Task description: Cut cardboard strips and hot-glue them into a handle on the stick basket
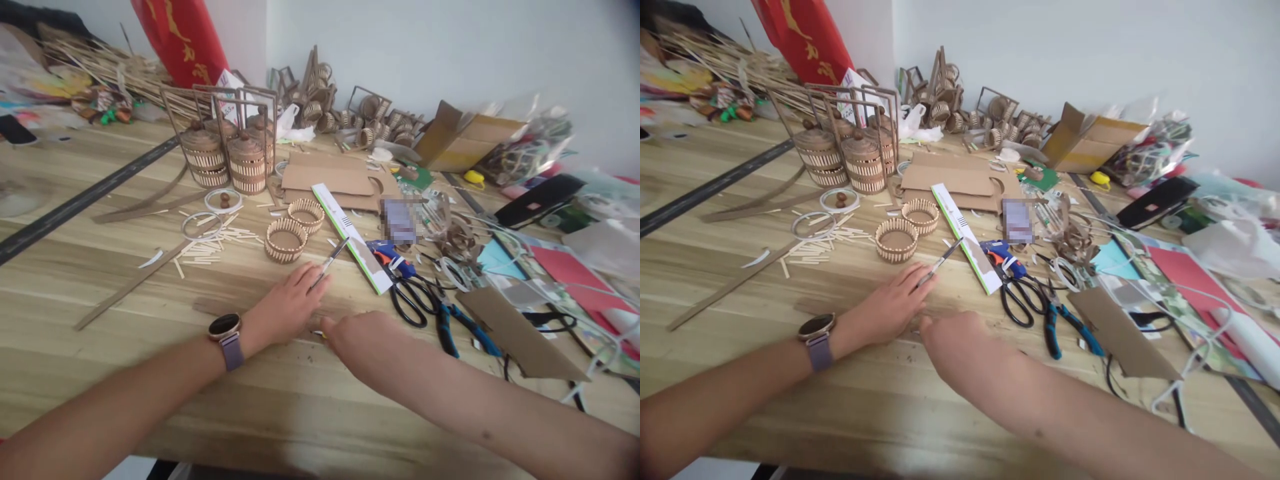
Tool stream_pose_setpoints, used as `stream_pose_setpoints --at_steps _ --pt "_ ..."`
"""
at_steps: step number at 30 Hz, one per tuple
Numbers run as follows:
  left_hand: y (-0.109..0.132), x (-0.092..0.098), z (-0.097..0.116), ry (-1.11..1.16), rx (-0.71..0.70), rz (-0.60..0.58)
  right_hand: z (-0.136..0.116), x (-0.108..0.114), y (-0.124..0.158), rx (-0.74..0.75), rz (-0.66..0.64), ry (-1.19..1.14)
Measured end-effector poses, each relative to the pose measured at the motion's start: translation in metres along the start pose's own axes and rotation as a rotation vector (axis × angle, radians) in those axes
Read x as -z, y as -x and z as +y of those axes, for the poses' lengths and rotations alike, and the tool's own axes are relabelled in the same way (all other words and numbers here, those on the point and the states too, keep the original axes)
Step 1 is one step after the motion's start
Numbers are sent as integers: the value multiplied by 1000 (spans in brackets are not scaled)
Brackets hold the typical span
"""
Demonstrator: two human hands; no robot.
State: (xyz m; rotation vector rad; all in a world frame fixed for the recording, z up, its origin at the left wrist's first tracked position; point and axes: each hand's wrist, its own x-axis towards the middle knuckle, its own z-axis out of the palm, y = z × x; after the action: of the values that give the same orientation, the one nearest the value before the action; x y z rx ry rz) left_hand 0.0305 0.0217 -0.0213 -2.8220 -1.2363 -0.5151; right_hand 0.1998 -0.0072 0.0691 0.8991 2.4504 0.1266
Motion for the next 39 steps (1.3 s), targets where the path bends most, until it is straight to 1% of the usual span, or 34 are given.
stream_pose_setpoints --at_steps 2,4,10,14,22,25,28,34,39 --pt "0 3 1 -3 -6 -15 -1 0 0 24 17 23" --pt "-1 5 1 -11 -11 -27 -1 1 -2 44 0 41" --pt "-1 5 1 -3 -5 -16 -2 7 -5 25 -55 14" --pt "-1 4 2 13 -3 -4 3 13 -7 19 -84 -12" --pt "-3 10 2 33 9 -52 15 26 -19 58 -220 -64" --pt "-3 11 2 51 18 -60 15 27 -19 68 -241 -48" --pt "-3 11 2 61 21 -71 14 25 -17 47 -243 -53" --pt "-2 8 -1 109 7 -40 14 20 -17 14 -293 -84" --pt "-2 9 -3 100 4 -58 13 18 -16 0 -310 -77"
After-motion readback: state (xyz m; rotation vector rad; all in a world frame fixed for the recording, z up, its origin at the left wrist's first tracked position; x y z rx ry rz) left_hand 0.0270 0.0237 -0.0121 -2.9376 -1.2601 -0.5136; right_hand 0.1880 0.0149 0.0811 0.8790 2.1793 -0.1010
